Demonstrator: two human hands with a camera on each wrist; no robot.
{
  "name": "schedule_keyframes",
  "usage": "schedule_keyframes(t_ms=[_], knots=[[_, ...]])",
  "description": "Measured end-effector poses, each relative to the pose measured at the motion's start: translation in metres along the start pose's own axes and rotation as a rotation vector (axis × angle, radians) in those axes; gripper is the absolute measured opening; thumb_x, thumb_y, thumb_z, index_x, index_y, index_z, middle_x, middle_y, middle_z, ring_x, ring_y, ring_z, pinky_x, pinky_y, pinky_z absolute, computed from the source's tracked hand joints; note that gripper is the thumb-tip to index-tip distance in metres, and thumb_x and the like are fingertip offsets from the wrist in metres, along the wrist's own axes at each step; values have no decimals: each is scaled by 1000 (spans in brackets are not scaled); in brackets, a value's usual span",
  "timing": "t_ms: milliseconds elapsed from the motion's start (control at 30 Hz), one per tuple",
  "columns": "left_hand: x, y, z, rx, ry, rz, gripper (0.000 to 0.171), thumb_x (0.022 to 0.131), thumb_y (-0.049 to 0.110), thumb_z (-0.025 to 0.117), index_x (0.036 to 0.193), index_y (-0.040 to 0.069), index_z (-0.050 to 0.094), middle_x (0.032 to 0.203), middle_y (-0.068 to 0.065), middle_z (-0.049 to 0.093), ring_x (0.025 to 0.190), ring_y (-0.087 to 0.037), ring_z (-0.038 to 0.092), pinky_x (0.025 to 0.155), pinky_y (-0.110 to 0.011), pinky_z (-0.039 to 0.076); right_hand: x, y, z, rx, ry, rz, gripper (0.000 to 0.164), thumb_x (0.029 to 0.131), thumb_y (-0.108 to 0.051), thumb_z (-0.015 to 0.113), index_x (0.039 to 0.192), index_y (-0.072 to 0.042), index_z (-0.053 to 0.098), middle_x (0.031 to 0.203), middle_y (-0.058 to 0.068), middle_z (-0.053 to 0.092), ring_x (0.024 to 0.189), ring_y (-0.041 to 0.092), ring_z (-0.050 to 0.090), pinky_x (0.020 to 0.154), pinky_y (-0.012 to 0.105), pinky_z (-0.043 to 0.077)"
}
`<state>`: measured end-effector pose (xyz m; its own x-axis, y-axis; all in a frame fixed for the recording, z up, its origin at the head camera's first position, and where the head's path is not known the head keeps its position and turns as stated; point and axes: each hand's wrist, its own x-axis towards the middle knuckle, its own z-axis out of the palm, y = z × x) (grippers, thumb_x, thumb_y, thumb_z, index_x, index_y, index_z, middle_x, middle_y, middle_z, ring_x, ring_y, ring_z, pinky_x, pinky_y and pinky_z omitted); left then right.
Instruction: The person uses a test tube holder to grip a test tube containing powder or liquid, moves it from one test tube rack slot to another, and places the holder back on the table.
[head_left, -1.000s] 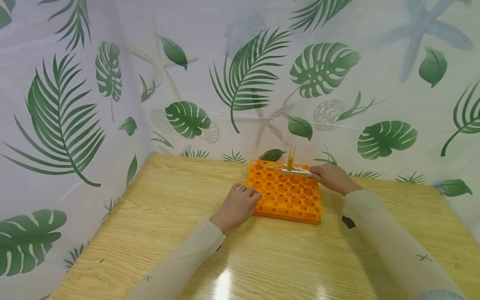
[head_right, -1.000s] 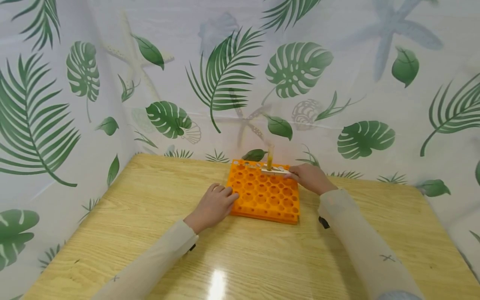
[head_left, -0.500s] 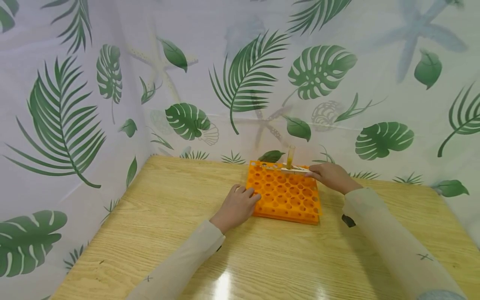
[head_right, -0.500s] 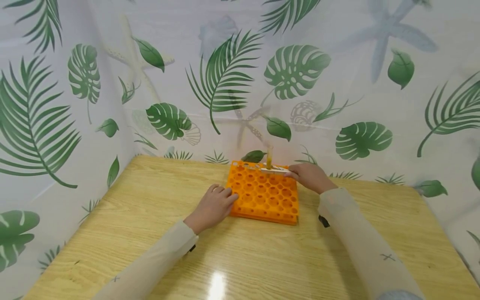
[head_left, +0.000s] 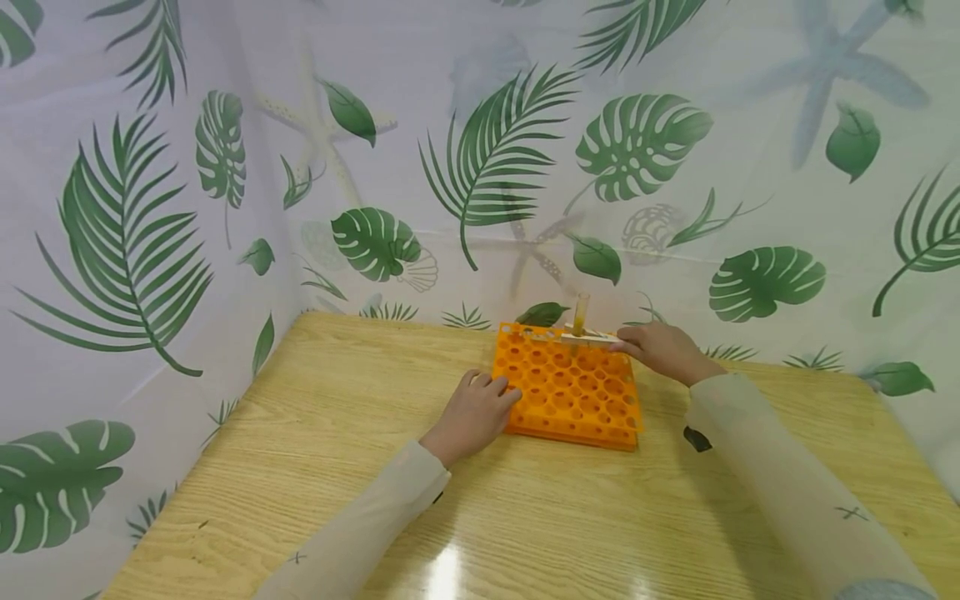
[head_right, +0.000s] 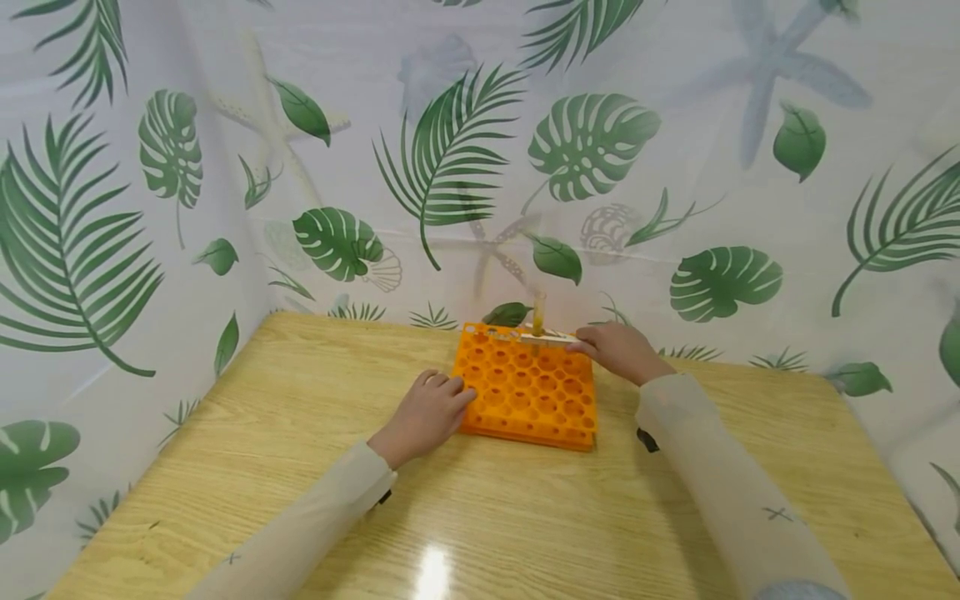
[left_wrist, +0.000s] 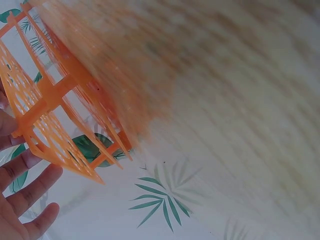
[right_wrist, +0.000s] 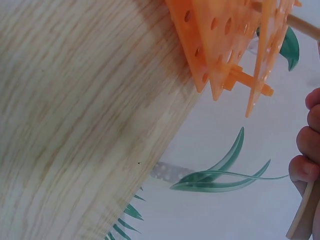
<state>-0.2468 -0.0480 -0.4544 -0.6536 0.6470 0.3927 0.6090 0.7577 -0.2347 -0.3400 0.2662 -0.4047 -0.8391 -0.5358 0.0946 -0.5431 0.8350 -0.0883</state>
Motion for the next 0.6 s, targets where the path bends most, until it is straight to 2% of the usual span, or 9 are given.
schedule_keyframes(t_ms=[300, 500, 600], knots=[[0, 0, 2, -4, -8, -3, 9, 93, 26, 57, 101, 22, 58, 92, 5, 58, 89, -17, 60, 94, -38, 46, 1, 0, -5, 2, 13, -12, 37, 93, -40, 51, 67, -15, 43, 60, -4, 27, 54, 10, 30, 61, 29, 34], [0, -1, 2, -4, -9, -1, 10, 93, 26, 58, 102, 22, 58, 93, 5, 58, 89, -16, 60, 94, -38, 46, 1, -3, -12, 20, 2, -2, 39, 94, -41, 49, 66, -15, 39, 58, -4, 25, 53, 10, 29, 61, 29, 34], [-1, 0, 1, -2, -7, -1, 10, 92, 27, 58, 102, 22, 58, 93, 5, 58, 89, -16, 60, 94, -38, 46, 1, -5, -15, 12, 3, 0, 38, 94, -36, 52, 65, -15, 38, 58, -4, 25, 53, 10, 29, 62, 30, 34]])
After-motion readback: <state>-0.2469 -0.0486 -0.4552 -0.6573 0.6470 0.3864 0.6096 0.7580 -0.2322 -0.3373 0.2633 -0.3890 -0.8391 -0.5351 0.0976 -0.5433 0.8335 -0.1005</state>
